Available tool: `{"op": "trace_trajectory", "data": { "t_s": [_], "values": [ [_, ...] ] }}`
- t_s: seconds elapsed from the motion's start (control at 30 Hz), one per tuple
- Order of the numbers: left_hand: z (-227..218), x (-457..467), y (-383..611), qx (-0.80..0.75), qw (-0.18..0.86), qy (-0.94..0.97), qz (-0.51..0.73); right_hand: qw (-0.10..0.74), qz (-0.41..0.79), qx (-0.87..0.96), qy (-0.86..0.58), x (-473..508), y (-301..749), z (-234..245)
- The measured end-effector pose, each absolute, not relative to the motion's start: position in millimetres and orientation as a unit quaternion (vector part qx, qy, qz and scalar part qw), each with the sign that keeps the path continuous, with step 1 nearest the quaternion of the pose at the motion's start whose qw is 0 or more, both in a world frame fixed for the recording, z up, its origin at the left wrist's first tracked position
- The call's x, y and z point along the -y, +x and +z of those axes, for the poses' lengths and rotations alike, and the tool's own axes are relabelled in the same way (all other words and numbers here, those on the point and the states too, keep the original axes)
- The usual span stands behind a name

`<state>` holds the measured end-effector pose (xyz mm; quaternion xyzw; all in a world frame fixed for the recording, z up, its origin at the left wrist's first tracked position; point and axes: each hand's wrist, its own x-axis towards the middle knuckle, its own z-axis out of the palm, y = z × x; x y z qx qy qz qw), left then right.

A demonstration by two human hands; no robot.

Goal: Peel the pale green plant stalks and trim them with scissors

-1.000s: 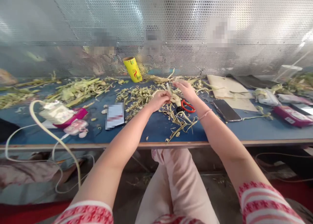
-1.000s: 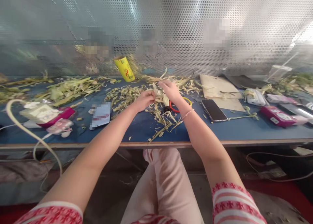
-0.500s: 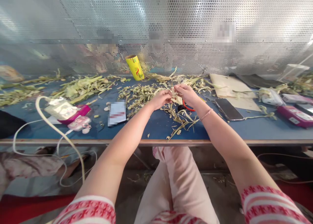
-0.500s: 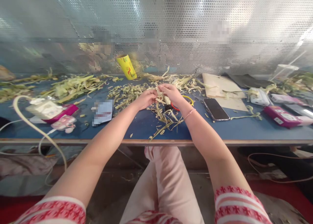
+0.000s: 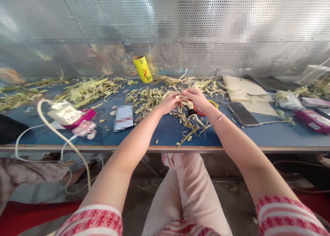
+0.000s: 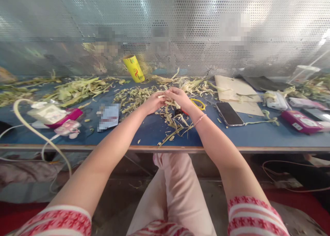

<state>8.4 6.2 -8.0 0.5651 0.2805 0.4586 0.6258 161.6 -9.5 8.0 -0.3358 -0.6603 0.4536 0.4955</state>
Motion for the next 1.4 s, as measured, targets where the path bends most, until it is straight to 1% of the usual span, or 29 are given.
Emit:
{"op": "trace_trajectory", "data": {
  "t_s": [0.1, 0.27, 0.33, 0.5, 0.6, 0.77, 0.9, 1.0, 1.1, 1.4],
  "values": [
    [-9.6, -7.3, 9.0, -0.281, 0.611, 0.585, 0.454, 0.494, 0.400, 0.683, -0.361, 10.4, 160.9, 8.6],
    [-13.0, -8.1, 10.0, -0.295, 0.558, 0.624, 0.460, 0.468, 0.273, 0.733, -0.411, 6.7, 159.1, 6.0],
    [-12.9, -6.6, 10.0, -0.304, 0.538, 0.642, 0.453, 0.473, 0.237, 0.741, -0.413, 5.5, 158.3, 4.7],
    [-9.4, -2.2, 9.0, -0.300, 0.511, 0.670, 0.448, 0.499, 0.220, 0.747, -0.381, 6.7, 159.6, 5.5],
    [-8.5, -2.2, 8.8, -0.307, 0.514, 0.662, 0.450, 0.489, 0.190, 0.778, -0.347, 7.0, 163.3, 7.5],
    [-10.7, -3.7, 9.8, -0.304, 0.531, 0.659, 0.438, 0.442, 0.123, 0.833, -0.308, 2.7, 169.0, 7.5],
    [-10.7, -2.6, 11.8, -0.300, 0.557, 0.640, 0.437, 0.437, 0.130, 0.837, -0.302, -1.1, 170.3, 5.9],
    [-8.5, -1.2, 12.8, -0.287, 0.581, 0.614, 0.450, 0.455, 0.165, 0.825, -0.290, -2.2, 173.9, 7.7],
    [-5.8, -0.8, 12.0, -0.270, 0.603, 0.591, 0.462, 0.455, 0.209, 0.820, -0.278, -0.9, 180.2, 12.1],
    [-3.7, -2.6, 9.2, -0.271, 0.608, 0.564, 0.488, 0.444, 0.252, 0.806, -0.299, -3.9, 184.7, 10.8]
  ]
}}
